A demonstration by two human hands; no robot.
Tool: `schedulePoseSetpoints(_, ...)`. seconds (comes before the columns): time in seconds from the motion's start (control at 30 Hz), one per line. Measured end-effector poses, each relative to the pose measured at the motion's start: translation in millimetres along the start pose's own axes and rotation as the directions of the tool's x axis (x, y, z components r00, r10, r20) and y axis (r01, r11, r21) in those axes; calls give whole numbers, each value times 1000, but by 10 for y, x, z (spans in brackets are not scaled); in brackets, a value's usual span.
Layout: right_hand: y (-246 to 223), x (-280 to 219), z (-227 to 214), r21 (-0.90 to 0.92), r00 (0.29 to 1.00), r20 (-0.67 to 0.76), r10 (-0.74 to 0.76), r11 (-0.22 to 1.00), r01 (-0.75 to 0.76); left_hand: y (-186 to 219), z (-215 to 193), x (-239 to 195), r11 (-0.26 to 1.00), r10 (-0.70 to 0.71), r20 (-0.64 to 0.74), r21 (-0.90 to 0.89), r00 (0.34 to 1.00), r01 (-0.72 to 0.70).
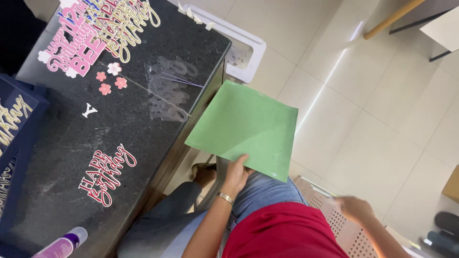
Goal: Preparing and cleaning adhesive cutting mats for a craft project by peeling film and scraping
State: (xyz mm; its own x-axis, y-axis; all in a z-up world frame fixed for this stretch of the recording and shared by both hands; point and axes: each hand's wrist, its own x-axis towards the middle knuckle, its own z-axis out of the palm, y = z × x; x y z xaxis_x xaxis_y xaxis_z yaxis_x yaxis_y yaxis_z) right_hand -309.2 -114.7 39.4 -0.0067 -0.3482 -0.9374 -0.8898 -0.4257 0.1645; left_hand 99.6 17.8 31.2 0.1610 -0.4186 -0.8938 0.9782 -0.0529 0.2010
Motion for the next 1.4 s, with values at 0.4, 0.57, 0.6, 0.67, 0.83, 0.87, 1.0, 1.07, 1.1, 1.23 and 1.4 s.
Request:
schedulePoseSetpoints(0.4, -1711, -1735, -1155, 454, 964, -257, -69, 872, 184, -689, 6, 39, 990, 78, -146, 127, 986, -59)
schedulePoseSetpoints(0.57, -1616, -1747, -943, 383, 975, -207, -78, 911, 155, -744, -23, -205, 980, 92, -274, 194, 957, -39)
schedulePoseSetpoints(0.6, -1631, -1787, -934, 372, 986, -164, -33, 924, 93, -811, -58, -163, 959, 105, -318, 283, 942, -11)
schedulePoseSetpoints(0.67, -1629, -1794, -835, 367, 993, -117, 16, 930, 28, -935, -58, -149, 926, 121, -361, 376, 925, 25)
schedulePoseSetpoints(0.83, -1644, -1607, -577, 341, 981, -192, -8, 937, 74, -852, 154, -428, 940, 97, -187, 340, 977, -28)
schedulePoseSetpoints(0.87, -1597, -1485, -470, 347, 981, -193, -2, 935, 70, -869, 123, -388, 938, 95, -182, 346, 979, -27)
schedulePoseSetpoints(1.0, -1496, -1263, -281, 464, 969, -247, 9, 879, 111, -954, 131, -257, 718, 152, 21, 685, 988, -125)
schedulePoseSetpoints(1.07, -1516, -1286, -341, 490, 973, -231, 21, 866, 97, -975, 184, -218, 712, 155, 22, 690, 988, -127)
schedulePoseSetpoints(1.1, -1522, -1320, -378, 519, 975, -221, 16, 849, 103, -989, 202, -227, 709, 177, 46, 687, 983, -160)
schedulePoseSetpoints(1.23, -1572, -1278, -395, 522, 962, -272, 25, 844, 125, -885, 332, -345, 670, 253, 28, 716, 967, -196)
schedulePoseSetpoints(1.4, -1727, -1078, -298, 471, 905, -421, -56, 839, 271, -1021, 156, -273, 636, 220, 38, 752, 975, -173)
